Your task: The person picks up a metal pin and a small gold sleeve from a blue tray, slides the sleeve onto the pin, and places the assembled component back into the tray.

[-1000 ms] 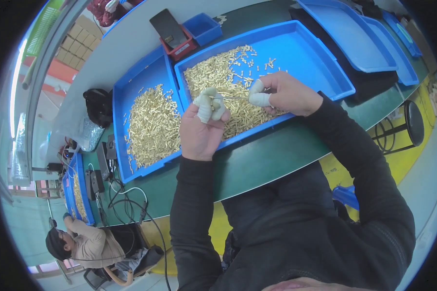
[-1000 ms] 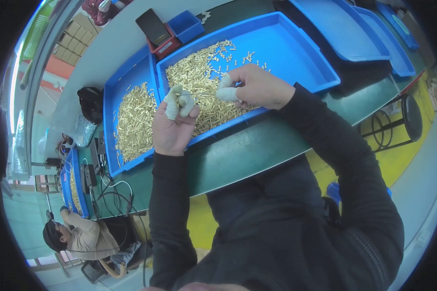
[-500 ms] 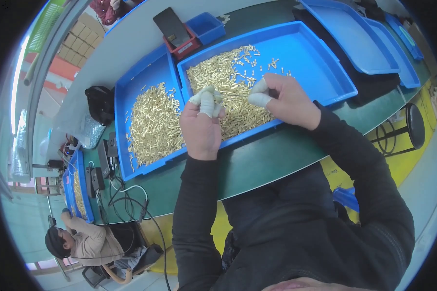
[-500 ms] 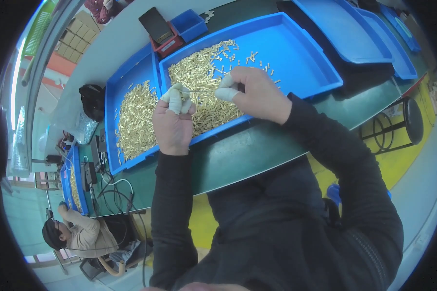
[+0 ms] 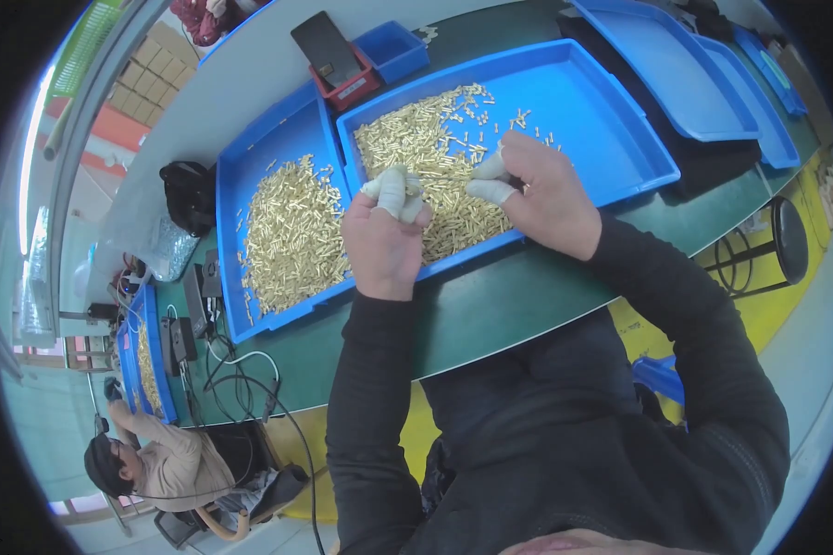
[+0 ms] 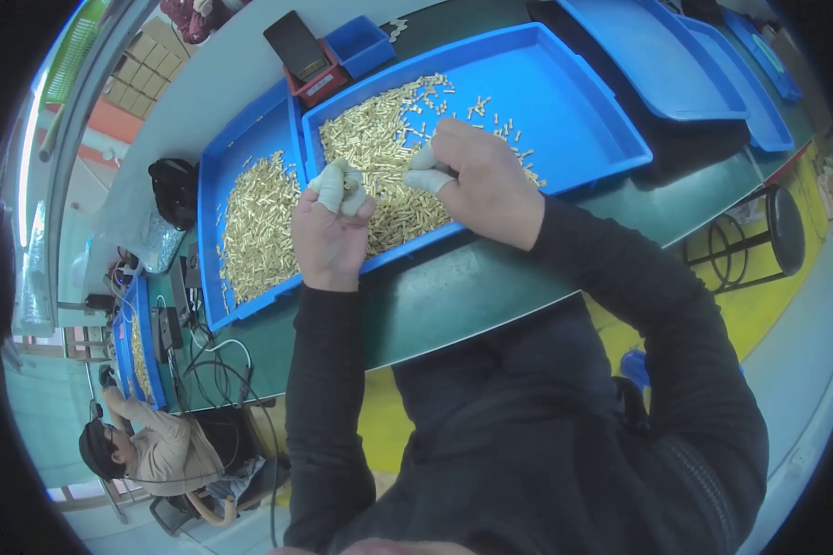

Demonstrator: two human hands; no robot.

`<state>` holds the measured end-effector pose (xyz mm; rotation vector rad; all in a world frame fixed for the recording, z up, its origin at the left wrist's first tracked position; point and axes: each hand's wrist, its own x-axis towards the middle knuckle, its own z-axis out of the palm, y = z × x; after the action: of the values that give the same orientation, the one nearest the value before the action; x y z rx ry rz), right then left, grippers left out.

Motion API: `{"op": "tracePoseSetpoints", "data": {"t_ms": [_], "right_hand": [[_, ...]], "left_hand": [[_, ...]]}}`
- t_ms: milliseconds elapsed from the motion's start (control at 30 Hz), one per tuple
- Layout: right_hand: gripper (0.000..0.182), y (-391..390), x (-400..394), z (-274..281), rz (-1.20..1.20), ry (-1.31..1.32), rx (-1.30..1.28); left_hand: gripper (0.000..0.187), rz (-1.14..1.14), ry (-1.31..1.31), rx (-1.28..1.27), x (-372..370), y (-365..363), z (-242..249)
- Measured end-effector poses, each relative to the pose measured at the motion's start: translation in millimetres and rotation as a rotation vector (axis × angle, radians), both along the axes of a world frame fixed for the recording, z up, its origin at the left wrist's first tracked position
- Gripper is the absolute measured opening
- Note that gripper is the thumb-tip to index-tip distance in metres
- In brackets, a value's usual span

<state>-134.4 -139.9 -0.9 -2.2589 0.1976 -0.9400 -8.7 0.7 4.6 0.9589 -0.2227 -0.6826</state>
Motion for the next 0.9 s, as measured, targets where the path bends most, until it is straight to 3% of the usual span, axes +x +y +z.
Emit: {"op": "tracePoseSetpoints", "data": {"t_ms": [133,233,300,400,500,633,700,800,900], "right_hand": [[0.021,1,-1,9,0.033,0.114,0.182],[0.015,-4,-2,24,0.097,0.288,0.526],[0.013,-6,-4,34,0.130,0.365,0.722],[0.010,-11,-4,28,0.088,0.345,0.572],[0.013,-8,-1,10,0.084,0.107,0.227],[0.013,-7,-2,20,0.130,0.161,0.298],[0.010,-6,-5,37,0.149,0.309,0.797],[0.014,-18,-7,32,0.211,0.309,0.805],[0.010,-23,-10,28,0.198,0.353,0.591]], "left_hand": [[0.010,-0.014,0.048,-0.014,0,-1,2],[0.011,-0.002,-0.045,0.012,-1,1,6],[0.026,-0.059,-0.069,-0.041,9,4,-2],[0.002,-0.041,-0.112,0.054,0,1,9],[0.012,-0.071,-0.105,0.069,-6,-3,3],[0.017,-0.105,-0.156,0.110,-11,-5,-4],[0.019,-0.175,-0.186,0.048,-7,-1,-4],[0.017,-0.203,-0.155,-0.038,5,4,-9],[0.011,-0.170,-0.160,-0.019,4,6,-1]]}}
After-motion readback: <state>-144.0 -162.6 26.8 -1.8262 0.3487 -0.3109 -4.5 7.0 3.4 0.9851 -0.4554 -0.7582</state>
